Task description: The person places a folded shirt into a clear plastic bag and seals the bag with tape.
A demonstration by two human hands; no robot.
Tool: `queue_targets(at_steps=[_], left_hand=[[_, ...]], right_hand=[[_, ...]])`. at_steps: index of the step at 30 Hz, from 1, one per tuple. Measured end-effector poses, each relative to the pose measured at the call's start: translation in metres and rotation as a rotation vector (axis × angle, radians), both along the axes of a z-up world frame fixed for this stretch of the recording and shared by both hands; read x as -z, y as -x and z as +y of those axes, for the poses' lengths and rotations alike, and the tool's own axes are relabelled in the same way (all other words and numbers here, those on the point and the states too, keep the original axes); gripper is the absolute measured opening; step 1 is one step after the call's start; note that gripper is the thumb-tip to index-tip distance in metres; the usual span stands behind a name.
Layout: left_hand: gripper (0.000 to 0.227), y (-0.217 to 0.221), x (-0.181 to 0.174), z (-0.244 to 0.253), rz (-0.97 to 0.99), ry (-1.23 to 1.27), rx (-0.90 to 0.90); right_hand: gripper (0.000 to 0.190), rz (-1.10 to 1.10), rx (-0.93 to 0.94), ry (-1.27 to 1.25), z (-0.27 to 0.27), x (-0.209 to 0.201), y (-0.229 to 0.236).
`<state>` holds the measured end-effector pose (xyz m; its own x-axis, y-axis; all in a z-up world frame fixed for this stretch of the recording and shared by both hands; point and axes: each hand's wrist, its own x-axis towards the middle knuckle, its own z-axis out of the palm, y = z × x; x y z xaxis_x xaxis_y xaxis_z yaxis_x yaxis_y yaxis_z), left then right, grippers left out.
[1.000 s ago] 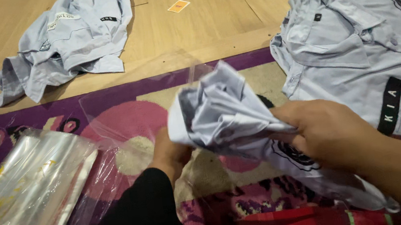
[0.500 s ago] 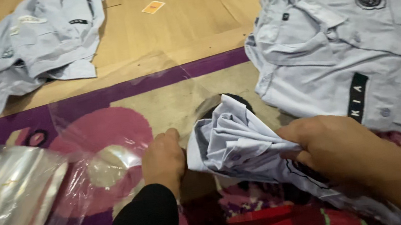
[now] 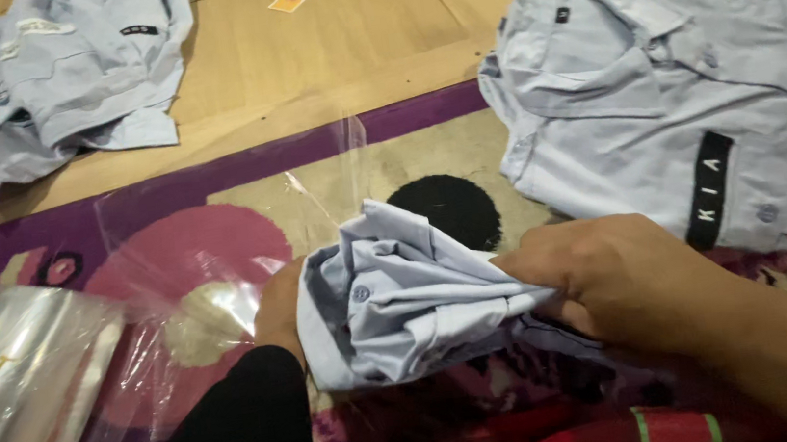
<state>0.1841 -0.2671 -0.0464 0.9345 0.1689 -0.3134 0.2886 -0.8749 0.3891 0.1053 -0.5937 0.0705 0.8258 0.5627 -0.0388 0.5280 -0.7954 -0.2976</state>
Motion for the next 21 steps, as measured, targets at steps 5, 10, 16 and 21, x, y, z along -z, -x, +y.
queue_targets(at_steps=[5,10,16,21], left_hand=[[0.026,0.006,-0.008,-0.007,0.010,0.017,-0.032],[0.032,0.020,-0.044,-0.017,-0.019,-0.007,-0.081],[0.036,0.018,-0.040,-0.019,-0.231,-0.451,0.085],[0.079,0.020,-0.054,-0.031,-0.160,-0.460,0.153]], right_hand=[[0.038,-0.005,-0.051,-0.061,0.002,0.008,-0.008],[0.045,0.159,0.204,0.314,0.009,0.006,-0.021],[0.048,0.191,0.224,0.324,0.008,-0.014,-0.011],[0.040,0.202,0.117,0.055,-0.017,0.007,0.001]])
